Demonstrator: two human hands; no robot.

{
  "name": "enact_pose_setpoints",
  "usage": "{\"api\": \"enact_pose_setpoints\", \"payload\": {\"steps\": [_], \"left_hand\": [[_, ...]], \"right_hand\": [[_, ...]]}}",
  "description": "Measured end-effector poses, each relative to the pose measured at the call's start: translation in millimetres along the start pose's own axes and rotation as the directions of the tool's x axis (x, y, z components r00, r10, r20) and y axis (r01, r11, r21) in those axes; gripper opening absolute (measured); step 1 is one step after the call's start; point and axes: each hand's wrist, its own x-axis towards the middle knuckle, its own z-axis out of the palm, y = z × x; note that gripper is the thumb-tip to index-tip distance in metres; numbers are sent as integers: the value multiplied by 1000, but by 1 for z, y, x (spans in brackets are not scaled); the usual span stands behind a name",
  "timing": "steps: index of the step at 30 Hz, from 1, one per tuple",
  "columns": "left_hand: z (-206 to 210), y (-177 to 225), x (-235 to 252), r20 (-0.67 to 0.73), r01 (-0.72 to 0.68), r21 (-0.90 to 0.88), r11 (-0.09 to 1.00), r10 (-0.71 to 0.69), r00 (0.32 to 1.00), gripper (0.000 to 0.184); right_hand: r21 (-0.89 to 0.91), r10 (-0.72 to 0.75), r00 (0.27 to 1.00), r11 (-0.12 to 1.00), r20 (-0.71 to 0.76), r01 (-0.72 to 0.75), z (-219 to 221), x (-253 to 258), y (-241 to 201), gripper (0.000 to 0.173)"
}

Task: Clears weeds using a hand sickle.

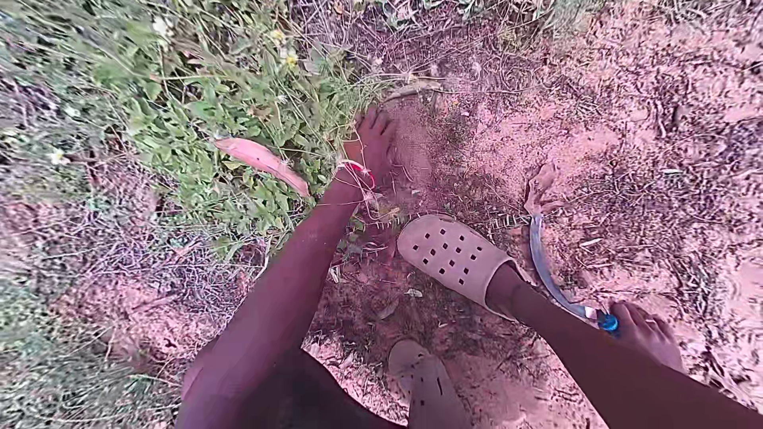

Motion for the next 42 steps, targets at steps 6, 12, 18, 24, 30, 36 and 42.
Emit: {"api": "enact_pose_setpoints", "payload": {"steps": [6, 12, 18, 24, 30, 36, 42], "left_hand": [[-28, -16, -36, 60, 123, 186, 975, -136, 989, 38], [-39, -39, -64, 4, 119, 208, 971, -122, 993, 44], [-21, -67, -93, -114, 68, 158, 985, -50, 992, 50], [-13, -76, -107, -107, 40, 87, 995, -30, 994, 49], [-12, -77, -110, -115, 52, 101, 994, -41, 993, 48], [4, -73, -124, -107, 181, 29, 983, -177, 978, 53], [-11, -69, -120, -14, 210, -14, 978, -210, 978, 59]], "right_hand": [[214, 227, 973, 949, 39, -230, -24, -12, -19, 44], [540, 212, 975, 815, 58, -210, -72, 21, -42, 62], [732, -143, 975, 681, 171, -28, -106, 120, -116, 41], [680, -385, 856, 731, 346, 54, -117, 199, -254, 41], [569, -344, 739, 820, 579, -64, -125, 183, -241, 34], [594, -336, 767, 801, 547, -72, -118, 136, -174, 26], [736, -376, 840, 676, 391, -41, -135, 181, -246, 23]]}}
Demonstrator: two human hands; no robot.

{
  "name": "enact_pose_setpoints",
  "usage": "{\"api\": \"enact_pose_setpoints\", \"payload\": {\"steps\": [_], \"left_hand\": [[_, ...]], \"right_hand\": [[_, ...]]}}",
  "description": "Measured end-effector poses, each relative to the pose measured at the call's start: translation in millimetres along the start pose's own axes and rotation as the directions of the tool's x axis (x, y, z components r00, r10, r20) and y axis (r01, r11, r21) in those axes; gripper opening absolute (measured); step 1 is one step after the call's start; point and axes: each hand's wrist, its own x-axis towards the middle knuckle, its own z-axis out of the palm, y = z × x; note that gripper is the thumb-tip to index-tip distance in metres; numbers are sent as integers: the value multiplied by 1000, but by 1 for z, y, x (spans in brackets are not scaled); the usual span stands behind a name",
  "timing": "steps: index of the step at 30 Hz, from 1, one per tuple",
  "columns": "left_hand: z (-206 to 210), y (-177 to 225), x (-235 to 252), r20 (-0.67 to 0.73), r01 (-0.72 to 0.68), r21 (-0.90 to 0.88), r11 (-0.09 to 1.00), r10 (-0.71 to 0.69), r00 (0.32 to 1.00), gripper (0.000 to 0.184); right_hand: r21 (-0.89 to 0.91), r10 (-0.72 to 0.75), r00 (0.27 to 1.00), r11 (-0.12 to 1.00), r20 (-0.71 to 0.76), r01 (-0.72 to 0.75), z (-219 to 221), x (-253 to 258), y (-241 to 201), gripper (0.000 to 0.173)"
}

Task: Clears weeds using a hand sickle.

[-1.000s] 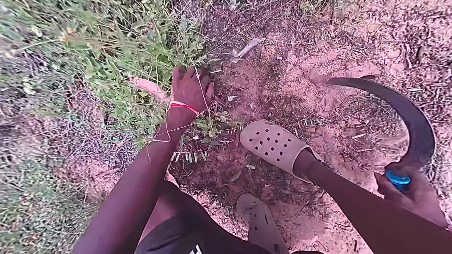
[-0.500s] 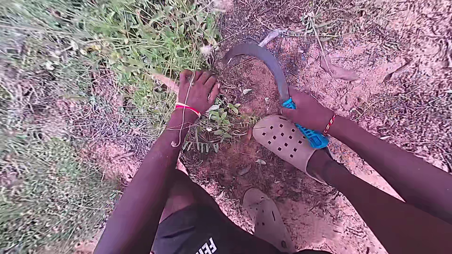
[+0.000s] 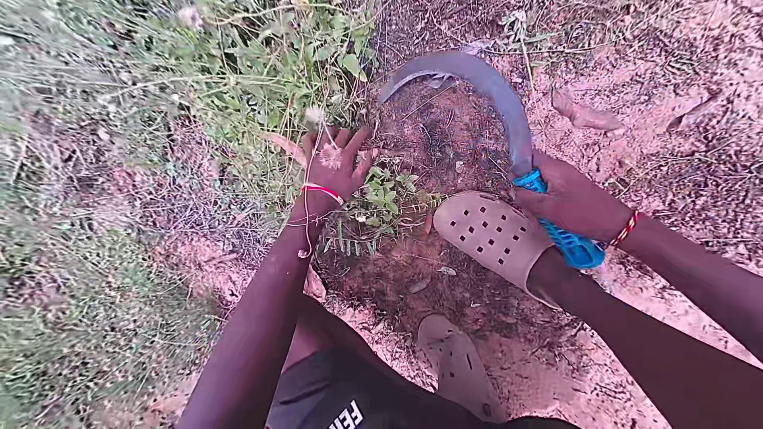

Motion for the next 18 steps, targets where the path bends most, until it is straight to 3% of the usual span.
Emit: {"api": "enact_pose_setpoints", "payload": {"steps": [2, 5, 8, 10, 12, 15, 18], "left_hand": [[-5, 0, -2, 67, 7, -23, 1000, -6, 998, 70], [-10, -2, -10, 71, 7, -3, 1000, -6, 997, 72], [-20, 8, -14, 194, 106, 62, 992, -116, 974, 59], [-24, 12, -21, 225, 148, 106, 983, -169, 960, 48], [-23, 10, -29, 222, 135, 131, 982, -162, 961, 44], [-9, 11, -44, 100, 11, 69, 998, -18, 995, 34], [0, 15, -65, -7, -94, 111, 989, 95, 995, 33]], "right_hand": [[11, 47, 997, 999, 60, -48, 0, 23, -16, 24], [-132, 128, 978, 985, 165, -107, 5, 37, -15, 27], [-189, 177, 968, 971, 175, -143, 10, 21, 2, 22], [-169, 221, 953, 968, 209, -187, 6, 7, 12, 30], [-173, 266, 933, 958, 244, -228, -8, -10, 23, 28], [-142, 266, 930, 961, 254, -236, -23, -34, 38, 23], [-168, 224, 952, 967, 210, -191, -16, -40, 41, 28]]}}
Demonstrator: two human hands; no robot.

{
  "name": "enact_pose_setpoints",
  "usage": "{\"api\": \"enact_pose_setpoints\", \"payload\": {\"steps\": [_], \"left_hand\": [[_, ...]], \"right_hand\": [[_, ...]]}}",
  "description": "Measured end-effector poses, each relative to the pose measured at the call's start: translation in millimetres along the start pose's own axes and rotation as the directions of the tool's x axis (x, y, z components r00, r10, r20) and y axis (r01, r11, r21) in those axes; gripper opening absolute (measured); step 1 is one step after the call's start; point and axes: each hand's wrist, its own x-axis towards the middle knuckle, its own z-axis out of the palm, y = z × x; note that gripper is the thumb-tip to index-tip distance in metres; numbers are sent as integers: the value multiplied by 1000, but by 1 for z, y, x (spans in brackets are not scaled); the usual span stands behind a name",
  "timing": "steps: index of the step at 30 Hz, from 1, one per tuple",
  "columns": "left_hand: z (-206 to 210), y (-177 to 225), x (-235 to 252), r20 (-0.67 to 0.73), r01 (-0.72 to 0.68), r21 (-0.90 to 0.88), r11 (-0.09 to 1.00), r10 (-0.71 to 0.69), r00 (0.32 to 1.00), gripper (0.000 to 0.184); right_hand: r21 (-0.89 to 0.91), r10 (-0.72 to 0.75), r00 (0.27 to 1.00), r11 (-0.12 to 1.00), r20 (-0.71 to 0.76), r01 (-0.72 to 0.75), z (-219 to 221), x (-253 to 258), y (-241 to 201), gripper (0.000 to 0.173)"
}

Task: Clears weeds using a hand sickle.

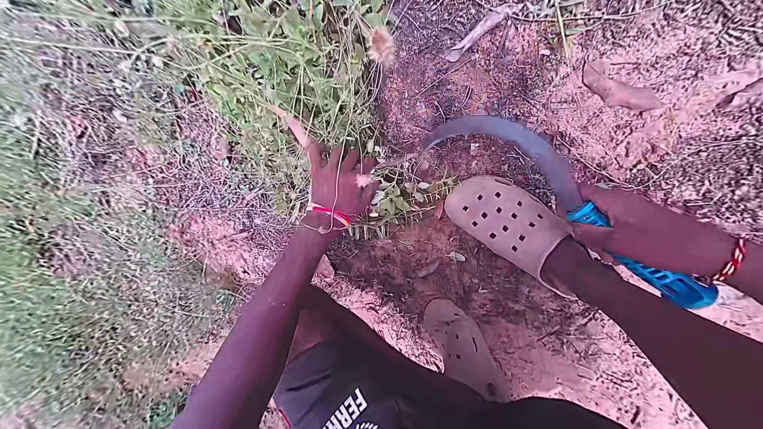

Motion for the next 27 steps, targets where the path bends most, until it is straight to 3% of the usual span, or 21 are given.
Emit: {"api": "enact_pose_setpoints", "payload": {"steps": [5, 9, 12, 16, 20, 23, 24, 25, 27], "left_hand": [[8, -1, -29, -67, -9, 18, 1000, 10, 998, 24], [0, -7, -22, 27, 14, -48, 999, -12, 1000, 21], [-10, -14, -13, 122, 54, -139, 989, -37, 992, 18], [-12, -15, -11, 160, 48, -133, 990, -27, 987, 19], [-15, -8, -5, 177, 28, -191, 981, 7, 984, 16], [-22, -25, -20, 177, 94, -223, 970, -55, 983, 14], [-24, -41, -32, 153, 134, -232, 963, -100, 983, 16], [-25, -56, -48, 164, 207, -225, 952, -172, 971, 18], [-19, -80, -80, 248, 374, -236, 897, -317, 915, 16]], "right_hand": [[-169, -137, 988, 978, -73, 124, 11, 9, -16, 33], [-78, -103, 981, 993, -166, 91, 8, 8, -29, 23], [-42, -46, 994, 998, -101, 42, 11, 16, -34, 22], [-45, 2, 999, 999, 40, 0, 12, 7, -19, 18], [-130, -18, 999, 991, -33, 13, 8, -21, -14, 23], [-259, -120, 991, 961, -66, 99, 7, -36, -16, 20], [-291, -197, 976, 943, -96, 162, 6, -44, -12, 26], [-335, -284, 950, 914, -130, 228, 5, -53, -7, 35], [-357, -346, 920, 896, -187, 264, 0, -66, -3, 31]]}}
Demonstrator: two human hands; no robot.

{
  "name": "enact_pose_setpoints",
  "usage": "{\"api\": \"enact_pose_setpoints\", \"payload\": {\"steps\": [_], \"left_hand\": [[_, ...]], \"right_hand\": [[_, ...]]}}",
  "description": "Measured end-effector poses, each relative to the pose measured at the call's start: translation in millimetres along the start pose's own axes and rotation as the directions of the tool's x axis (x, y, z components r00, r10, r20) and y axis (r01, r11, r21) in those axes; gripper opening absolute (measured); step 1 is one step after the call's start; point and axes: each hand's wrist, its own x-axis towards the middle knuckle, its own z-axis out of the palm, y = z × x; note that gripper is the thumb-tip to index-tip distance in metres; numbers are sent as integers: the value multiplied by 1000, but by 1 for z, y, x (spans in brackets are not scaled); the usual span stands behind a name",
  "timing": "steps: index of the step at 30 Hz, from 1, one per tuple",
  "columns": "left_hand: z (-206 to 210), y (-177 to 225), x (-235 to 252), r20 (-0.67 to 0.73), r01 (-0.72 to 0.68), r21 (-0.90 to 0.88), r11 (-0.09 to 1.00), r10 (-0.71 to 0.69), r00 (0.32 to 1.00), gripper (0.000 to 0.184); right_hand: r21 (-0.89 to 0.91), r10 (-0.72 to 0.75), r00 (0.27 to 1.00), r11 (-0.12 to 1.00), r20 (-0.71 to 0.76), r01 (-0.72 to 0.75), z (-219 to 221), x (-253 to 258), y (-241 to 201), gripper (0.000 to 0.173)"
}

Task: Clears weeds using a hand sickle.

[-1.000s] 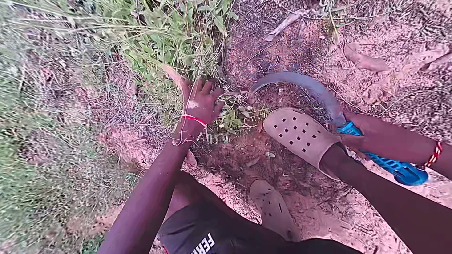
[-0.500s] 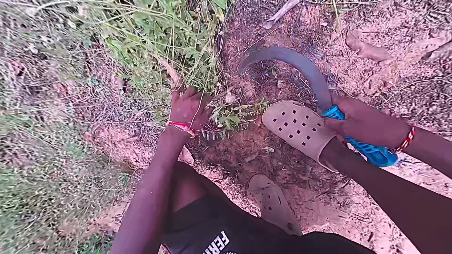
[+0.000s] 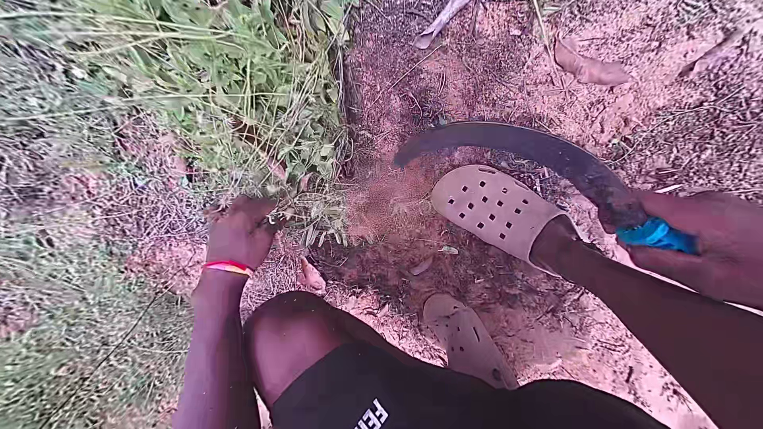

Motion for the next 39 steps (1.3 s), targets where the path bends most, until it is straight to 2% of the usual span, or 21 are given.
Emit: {"api": "enact_pose_setpoints", "payload": {"steps": [2, 4, 6, 8, 11, 12, 13, 15, 17, 18, 21, 24, 27, 29, 31, 32, 35, 37, 39], "left_hand": [[11, -19, -11, 68, 154, -42, 987, -151, 986, 24], [11, -21, -10, 50, 218, -43, 975, -215, 975, 28], [8, -16, -10, -50, 157, 2, 988, -157, 986, 32], [3, -5, -13, -110, 78, 69, 995, -70, 991, 41], [-3, 30, -32, -186, -31, 54, 998, 41, 982, 95], [-1, 44, -38, -242, -82, 50, 995, 92, 966, 107], [2, 59, -38, -311, -146, 60, 987, 157, 937, 109], [8, 87, -28, -367, -268, 127, 955, 297, 882, 94], [21, 107, -9, -276, -367, 223, 903, 419, 865, 83], [30, 114, 3, -190, -387, 246, 888, 436, 880, 83], [51, 127, 22, 24, -312, 231, 922, 315, 949, 84], [48, 145, 29, 19, -193, 242, 951, 194, 981, 82], [43, 151, 39, 29, -75, 363, 929, 69, 997, 81], [40, 152, 50, 79, -2, 428, 904, -36, 996, 62], [39, 152, 55, 93, -7, 463, 886, -40, 995, 39], [38, 153, 55, 106, -20, 474, 880, -34, 994, 35], [28, 157, 50, 206, -44, 481, 875, -64, 976, 32], [22, 154, 48, 289, -73, 454, 888, -69, 955, 32], [20, 145, 48, 325, -98, 361, 927, -27, 945, 33]], "right_hand": [[90, 97, 995, 991, -8, -96, -3, 6, -1, 24], [244, 227, 971, 940, 76, -239, 1, 26, -8, 22], [292, 276, 947, 904, 164, -313, 7, 51, -17, 22], [233, 281, 928, 912, 245, -338, 17, 68, -21, 18], [103, 248, 922, 952, 298, -289, 21, 82, -22, 19], [69, 244, 922, 959, 301, -277, 18, 86, -23, 18], [27, 246, 921, 964, 301, -266, 12, 90, -25, 18], [-54, 233, 924, 972, 304, -227, 2, 97, -32, 17], [-122, 205, 931, 977, 302, -175, -5, 100, -40, 19], [-154, 203, 933, 975, 296, -163, -6, 100, -42, 21], [-234, 199, 940, 963, 276, -135, 4, 94, -43, 32], [-352, 143, 959, 935, 246, -49, 16, 79, -46, 43], [-428, 67, 974, 903, 216, 33, 23, 72, -44, 42], [-428, 36, 976, 902, 215, 60, 23, 68, -40, 40], [-375, -8, 987, 924, 163, 69, 23, 59, -30, 35], [-324, 0, 989, 945, 146, 48, 21, 55, -26, 34], [-68, 41, 995, 997, 87, -35, 8, 46, -21, 24], [122, 58, 998, 991, 38, -62, 1, 46, -21, 23], [233, 112, 993, 966, 28, -115, -1, 52, -24, 20]]}}
